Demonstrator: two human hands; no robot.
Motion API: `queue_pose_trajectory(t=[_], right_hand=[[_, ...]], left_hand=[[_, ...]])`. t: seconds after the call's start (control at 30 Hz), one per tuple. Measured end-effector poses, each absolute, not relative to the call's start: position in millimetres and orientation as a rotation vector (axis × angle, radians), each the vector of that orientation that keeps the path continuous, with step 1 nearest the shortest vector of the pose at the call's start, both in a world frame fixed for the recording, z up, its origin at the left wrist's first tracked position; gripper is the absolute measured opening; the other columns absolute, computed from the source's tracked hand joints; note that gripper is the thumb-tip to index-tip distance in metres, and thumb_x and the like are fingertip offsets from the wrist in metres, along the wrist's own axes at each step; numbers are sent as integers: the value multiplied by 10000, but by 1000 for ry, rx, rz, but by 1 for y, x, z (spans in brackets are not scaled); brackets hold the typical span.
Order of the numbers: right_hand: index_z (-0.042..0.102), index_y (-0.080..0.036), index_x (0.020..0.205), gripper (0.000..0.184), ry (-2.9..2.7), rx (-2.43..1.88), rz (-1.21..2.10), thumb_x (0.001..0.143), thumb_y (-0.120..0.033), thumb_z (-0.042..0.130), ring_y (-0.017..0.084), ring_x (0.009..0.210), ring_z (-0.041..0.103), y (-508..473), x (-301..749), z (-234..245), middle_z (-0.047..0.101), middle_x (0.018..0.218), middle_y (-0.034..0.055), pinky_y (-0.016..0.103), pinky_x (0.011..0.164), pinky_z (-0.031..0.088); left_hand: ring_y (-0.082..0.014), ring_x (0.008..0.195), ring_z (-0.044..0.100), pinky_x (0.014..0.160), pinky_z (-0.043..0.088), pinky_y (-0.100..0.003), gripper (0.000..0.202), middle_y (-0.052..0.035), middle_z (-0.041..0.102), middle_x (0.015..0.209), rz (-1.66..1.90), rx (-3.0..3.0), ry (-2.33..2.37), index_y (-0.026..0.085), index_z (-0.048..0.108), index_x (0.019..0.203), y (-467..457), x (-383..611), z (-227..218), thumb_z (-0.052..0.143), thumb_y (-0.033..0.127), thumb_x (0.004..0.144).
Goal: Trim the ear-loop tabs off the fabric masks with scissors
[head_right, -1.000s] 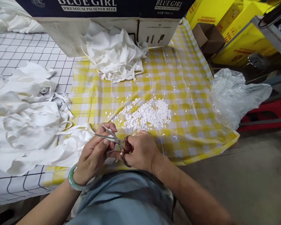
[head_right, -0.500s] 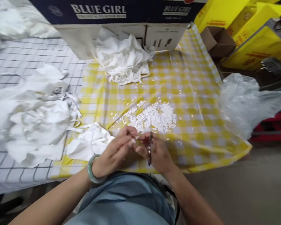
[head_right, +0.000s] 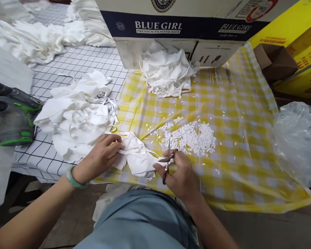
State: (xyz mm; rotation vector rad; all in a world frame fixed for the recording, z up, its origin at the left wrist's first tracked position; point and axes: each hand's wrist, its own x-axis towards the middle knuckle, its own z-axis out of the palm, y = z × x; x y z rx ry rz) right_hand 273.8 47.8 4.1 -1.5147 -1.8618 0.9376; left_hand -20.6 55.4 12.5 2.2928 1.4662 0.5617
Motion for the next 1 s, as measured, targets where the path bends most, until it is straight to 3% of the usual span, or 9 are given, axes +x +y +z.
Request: queue_pose_trajectory(t=[0.1, 0.23, 0.33, 0.4, 0.5, 0.63, 0.8, 0.87, 1.0], right_hand=[[626, -193, 978, 300, -1924, -1377, 758, 830, -447, 687, 254, 958, 616, 55, 258, 10, 673, 973, 94, 396, 867, 491], [650, -200, 965, 283, -1946, -1353, 711, 819, -439, 694, 258, 954, 608, 74, 235, 9, 673, 934, 87, 402, 876, 492], [662, -202, 937, 267, -1927, -1381, 801, 799, -428, 699, 256, 960, 619, 88, 216, 2, 674, 934, 84, 399, 880, 495], [666, -196, 936, 282, -1891, -1403, 906, 788, -433, 701, 249, 953, 628, 95, 204, -3, 677, 950, 86, 389, 873, 499], [655, -189, 923, 313, -1806, -1450, 1106, 778, -462, 701, 214, 826, 645, 98, 193, -6, 689, 899, 67, 355, 786, 518], [619, -196, 949, 343, -1613, -1405, 1400, 775, -481, 701, 151, 627, 616, 100, 188, -7, 671, 765, 11, 269, 596, 498], [617, -211, 954, 385, -1502, -1386, 1529, 725, -495, 740, 136, 583, 579, 106, 182, -11, 657, 757, -1, 244, 511, 490], [622, -211, 960, 403, -1470, -1390, 1581, 713, -504, 744, 134, 559, 558, 107, 179, -14, 655, 757, 1, 251, 485, 488], [669, -207, 1030, 384, -1578, -1357, 1315, 726, -432, 736, 169, 736, 604, 105, 171, -15, 681, 918, 47, 316, 698, 531]], left_hand=[[-218, 1009, 583, 871, 482, -344, 136, -114, 604, 1090, 593, 2159, 1252, 185, 595, 977, 35, -33, 28, 488, 132, 912], [-180, 956, 616, 846, 485, -264, 100, -56, 637, 1073, 348, 1992, 1128, 222, 628, 961, 26, -45, 46, 546, 264, 923], [-241, 1037, 570, 937, 454, -375, 154, -106, 618, 1082, 461, 2059, 1512, 187, 611, 981, 55, -34, 36, 473, 237, 932], [-291, 1032, 545, 941, 429, -467, 114, -137, 617, 1052, 468, 2065, 1744, 165, 611, 934, 83, -23, 21, 527, 206, 868], [-263, 903, 563, 854, 448, -423, 64, -100, 624, 871, 436, 2041, 1716, 173, 573, 747, 113, -14, 8, 559, 161, 808], [-172, 690, 538, 669, 434, -294, 73, -26, 593, 746, 493, 1985, 1565, 186, 547, 797, 117, -19, 6, 498, 183, 850], [-160, 693, 507, 664, 422, -289, 63, -27, 545, 767, 583, 1871, 1517, 183, 518, 706, 115, -19, -1, 563, 153, 738], [-148, 666, 502, 630, 426, -275, 82, -15, 528, 738, 627, 1794, 1490, 183, 509, 714, 114, -17, 3, 555, 205, 778], [-111, 575, 479, 539, 408, -230, 199, 26, 484, 654, 682, 1545, 1335, 181, 500, 821, 101, -20, 35, 493, 366, 895]])
